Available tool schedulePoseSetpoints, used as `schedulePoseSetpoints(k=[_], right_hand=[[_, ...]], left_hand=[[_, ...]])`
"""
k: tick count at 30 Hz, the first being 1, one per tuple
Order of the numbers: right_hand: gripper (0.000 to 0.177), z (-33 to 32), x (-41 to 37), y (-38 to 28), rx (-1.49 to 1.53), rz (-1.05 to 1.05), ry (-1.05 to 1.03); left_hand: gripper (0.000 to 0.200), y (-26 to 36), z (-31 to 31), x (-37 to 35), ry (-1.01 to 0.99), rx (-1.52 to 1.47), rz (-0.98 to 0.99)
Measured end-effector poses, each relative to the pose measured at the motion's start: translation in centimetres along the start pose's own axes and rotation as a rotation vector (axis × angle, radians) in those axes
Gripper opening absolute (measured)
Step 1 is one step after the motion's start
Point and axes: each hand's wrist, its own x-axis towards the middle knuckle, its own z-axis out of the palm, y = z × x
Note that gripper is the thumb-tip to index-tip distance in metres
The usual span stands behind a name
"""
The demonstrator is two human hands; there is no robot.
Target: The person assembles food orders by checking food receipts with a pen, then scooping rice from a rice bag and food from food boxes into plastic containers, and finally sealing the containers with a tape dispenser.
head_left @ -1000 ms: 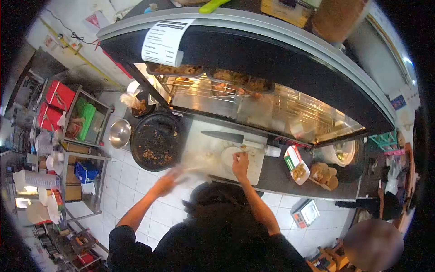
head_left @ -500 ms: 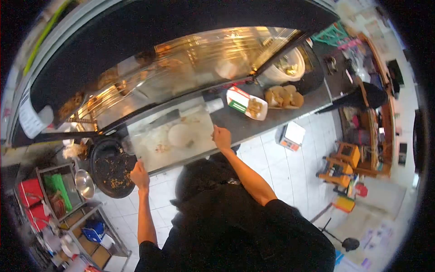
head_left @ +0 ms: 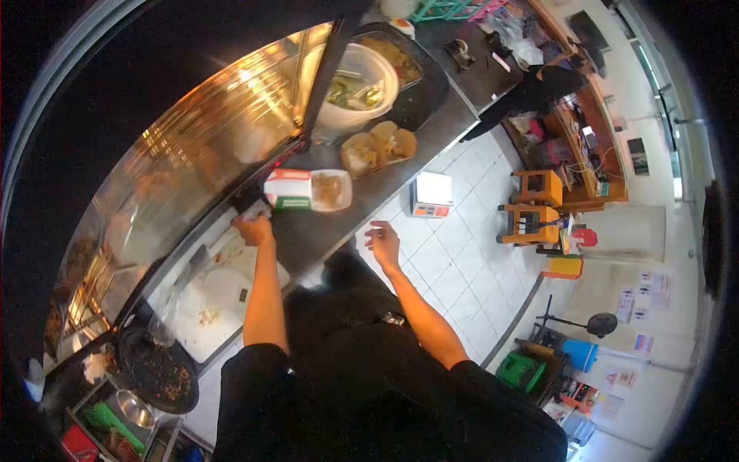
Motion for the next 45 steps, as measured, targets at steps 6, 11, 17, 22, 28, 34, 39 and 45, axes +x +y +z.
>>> schedulePoseSetpoints(k=[6,11,17,22,28,34,39,45], right_hand=[[0.017,-7.6,13.5,0.3,-0.193,-0.283,0.299],[0.015,-10.4,21.9,-2.3,-0.272,-0.513,0.246],[0.025,-10.4,19.2,-9.1,-0.288,-0.401,-0.908],[0.038,-8.0,14.0,-20.3,0.132,-0.549,-1.112],[0.031,-10.1,17.0,-22.9,0.178,-0.526,-1.536],[0.015,-12.2,17.4,-24.2,0.017,-0.330,-1.309],[0.021,-2.1,28.8,-27.6,-0.316,-0.824,-0.799],[0.092,10.6,39.8,-23.0,-1.484,-0.994,-0.929]], left_hand=[[0.012,-1.5,-0.5,-1.8,0.266,-0.183,0.241],[0.024,-1.8,-2.6,-6.1,0.407,-0.202,0.277],[0.054,11.5,-5.9,-20.4,0.159,-0.545,0.178],[0.080,24.0,-9.3,-28.9,-0.139,-0.741,0.003],[0.086,28.6,-9.7,-30.1,-0.357,-0.818,0.087],[0.098,30.3,-9.5,-28.5,-0.454,-0.775,0.303],[0.098,31.7,-12.0,-28.1,-0.350,-0.753,0.343],[0.101,32.8,-15.5,-30.8,-0.141,-0.752,0.281]])
